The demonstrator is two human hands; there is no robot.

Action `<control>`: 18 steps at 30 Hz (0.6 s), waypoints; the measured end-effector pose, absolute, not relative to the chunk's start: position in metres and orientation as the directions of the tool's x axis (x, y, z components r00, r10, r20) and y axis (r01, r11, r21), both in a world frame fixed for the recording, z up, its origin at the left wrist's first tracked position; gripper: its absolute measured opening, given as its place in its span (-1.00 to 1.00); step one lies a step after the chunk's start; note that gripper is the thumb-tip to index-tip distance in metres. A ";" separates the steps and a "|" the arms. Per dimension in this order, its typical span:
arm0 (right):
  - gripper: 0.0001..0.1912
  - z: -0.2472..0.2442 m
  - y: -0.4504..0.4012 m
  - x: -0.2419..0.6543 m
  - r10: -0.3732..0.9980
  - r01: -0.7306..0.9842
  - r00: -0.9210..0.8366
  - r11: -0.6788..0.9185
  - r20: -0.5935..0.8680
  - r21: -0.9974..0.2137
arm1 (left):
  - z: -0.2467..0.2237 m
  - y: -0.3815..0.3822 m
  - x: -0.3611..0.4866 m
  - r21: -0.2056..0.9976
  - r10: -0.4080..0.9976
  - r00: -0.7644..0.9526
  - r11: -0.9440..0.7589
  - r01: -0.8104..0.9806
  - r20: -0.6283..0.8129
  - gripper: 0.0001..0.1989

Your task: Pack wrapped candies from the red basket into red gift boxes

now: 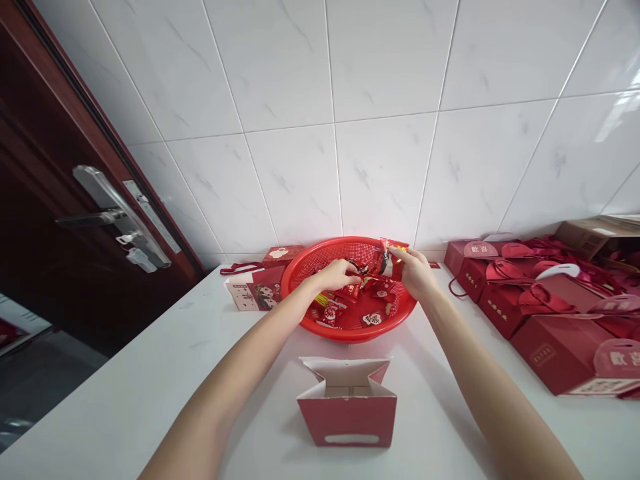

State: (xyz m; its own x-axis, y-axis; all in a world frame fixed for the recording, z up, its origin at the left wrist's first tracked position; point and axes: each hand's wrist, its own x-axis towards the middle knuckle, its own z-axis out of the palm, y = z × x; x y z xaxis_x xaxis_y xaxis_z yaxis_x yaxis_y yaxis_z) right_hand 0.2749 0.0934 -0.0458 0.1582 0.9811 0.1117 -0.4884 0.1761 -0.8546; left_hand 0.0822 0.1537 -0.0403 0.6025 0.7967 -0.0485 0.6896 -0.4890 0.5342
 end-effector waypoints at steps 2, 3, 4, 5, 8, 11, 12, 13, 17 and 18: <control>-0.76 -0.045 0.093 0.275 0.982 -0.493 0.153 0.171 0.109 -0.853 | -0.041 0.155 0.082 0.571 0.808 0.589 -0.481 0.666 -0.007 -0.77; -0.76 -0.045 0.093 0.275 0.983 -0.495 0.150 0.169 0.108 -0.852 | -0.042 0.155 0.083 0.587 0.815 0.580 -0.476 0.655 0.013 -0.78; -0.76 -0.044 0.093 0.275 0.983 -0.498 0.146 0.167 0.108 -0.851 | -0.043 0.156 0.084 0.602 0.823 0.567 -0.469 0.646 0.033 -0.79; -0.75 -0.044 0.093 0.275 0.984 -0.499 0.143 0.165 0.108 -0.850 | -0.044 0.156 0.084 0.617 0.833 0.551 -0.461 0.638 0.052 -0.79; -0.76 -0.044 0.093 0.276 0.985 -0.502 0.134 0.159 0.104 -0.850 | -0.047 0.158 0.085 0.662 0.858 0.506 -0.433 0.612 0.094 -0.81; -0.78 -0.044 0.093 0.277 0.987 -0.503 0.130 0.149 0.097 -0.851 | -0.049 0.160 0.084 0.709 0.865 0.489 -0.414 0.571 0.112 -0.82; -0.78 -0.044 0.093 0.277 0.987 -0.503 0.129 0.147 0.094 -0.852 | -0.050 0.160 0.084 0.726 0.864 0.490 -0.409 0.553 0.113 -0.82; -0.79 -0.044 0.093 0.277 0.987 -0.502 0.128 0.145 0.093 -0.852 | -0.050 0.159 0.084 0.744 0.862 0.493 -0.403 0.534 0.113 -0.81; -0.76 -0.044 0.092 0.278 0.988 -0.497 0.123 0.141 0.092 -0.856 | -0.047 0.157 0.088 0.825 0.834 0.541 -0.379 0.420 0.108 -0.86; -0.75 -0.045 0.092 0.278 0.988 -0.496 0.123 0.142 0.093 -0.856 | -0.046 0.156 0.089 0.844 0.821 0.562 -0.370 0.387 0.102 -0.86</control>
